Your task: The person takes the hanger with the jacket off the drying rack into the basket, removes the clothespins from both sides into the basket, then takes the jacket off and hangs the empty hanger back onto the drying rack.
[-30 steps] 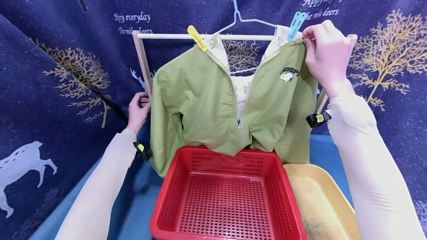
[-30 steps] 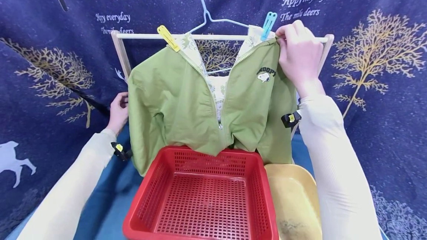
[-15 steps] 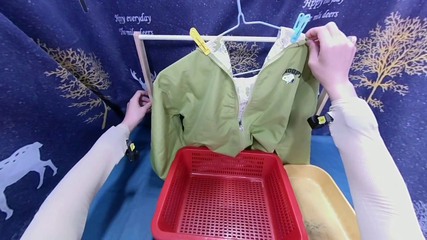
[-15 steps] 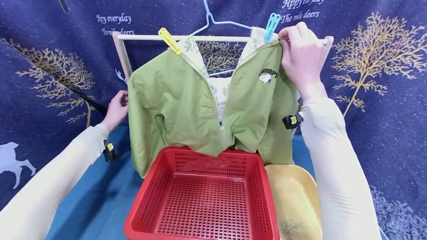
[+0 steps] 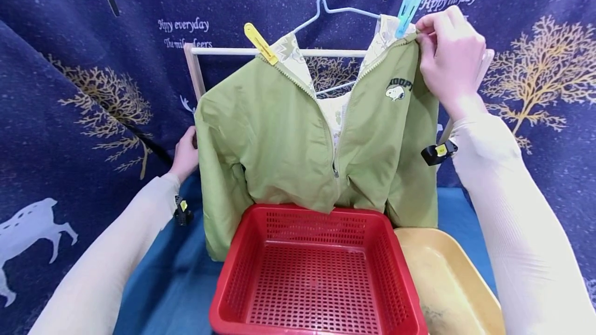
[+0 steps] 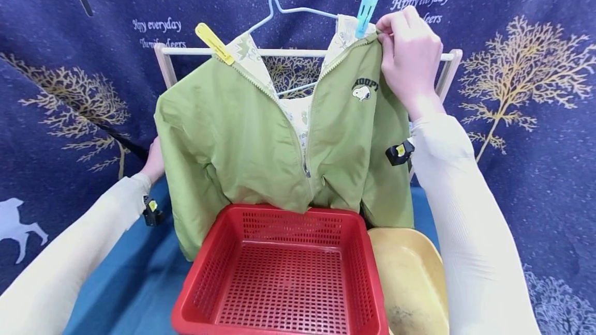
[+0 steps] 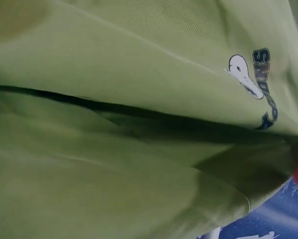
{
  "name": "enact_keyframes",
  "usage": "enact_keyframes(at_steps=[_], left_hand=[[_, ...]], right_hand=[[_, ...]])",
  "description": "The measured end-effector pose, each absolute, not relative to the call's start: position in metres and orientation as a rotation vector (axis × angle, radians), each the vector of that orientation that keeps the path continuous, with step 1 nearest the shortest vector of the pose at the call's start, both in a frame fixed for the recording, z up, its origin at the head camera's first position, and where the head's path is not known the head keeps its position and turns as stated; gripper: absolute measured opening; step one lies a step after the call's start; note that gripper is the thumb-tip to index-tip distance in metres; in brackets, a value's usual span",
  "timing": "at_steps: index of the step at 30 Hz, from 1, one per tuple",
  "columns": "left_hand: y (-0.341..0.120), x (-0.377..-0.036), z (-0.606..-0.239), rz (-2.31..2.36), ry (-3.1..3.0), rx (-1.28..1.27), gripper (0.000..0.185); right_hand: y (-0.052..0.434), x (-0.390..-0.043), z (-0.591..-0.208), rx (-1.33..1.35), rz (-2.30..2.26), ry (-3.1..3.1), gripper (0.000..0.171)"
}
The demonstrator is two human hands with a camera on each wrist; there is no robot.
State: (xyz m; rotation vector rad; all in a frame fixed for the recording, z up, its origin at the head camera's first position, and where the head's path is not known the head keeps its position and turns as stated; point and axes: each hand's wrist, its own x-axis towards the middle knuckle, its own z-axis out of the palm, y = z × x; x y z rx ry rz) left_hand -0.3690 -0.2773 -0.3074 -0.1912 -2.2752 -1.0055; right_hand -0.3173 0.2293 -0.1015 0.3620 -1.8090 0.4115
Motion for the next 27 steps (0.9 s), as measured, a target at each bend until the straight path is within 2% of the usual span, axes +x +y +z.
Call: enact_keyframes(at_steps=[9,14,27], left_hand=[[-0.277,-0.369,-0.310,-1.053,-2.294,-0.187,0.035],[-0.278,-0.369,-0.310,-1.065,-2.259,-0.231,0.030],[-0.279,-0.377,-0.309,-1.430,-2.207,-0.253,0.041]], right_hand=[[0.250,-0.296,-0.130,0.428,0.370,-1.850,0.014],[0.254,-0.276,-0.137,0.470,0.347,-1.826,0.012],[0.257,-0.241,-0.159,0.702,0.267,-1.887,0.011]])
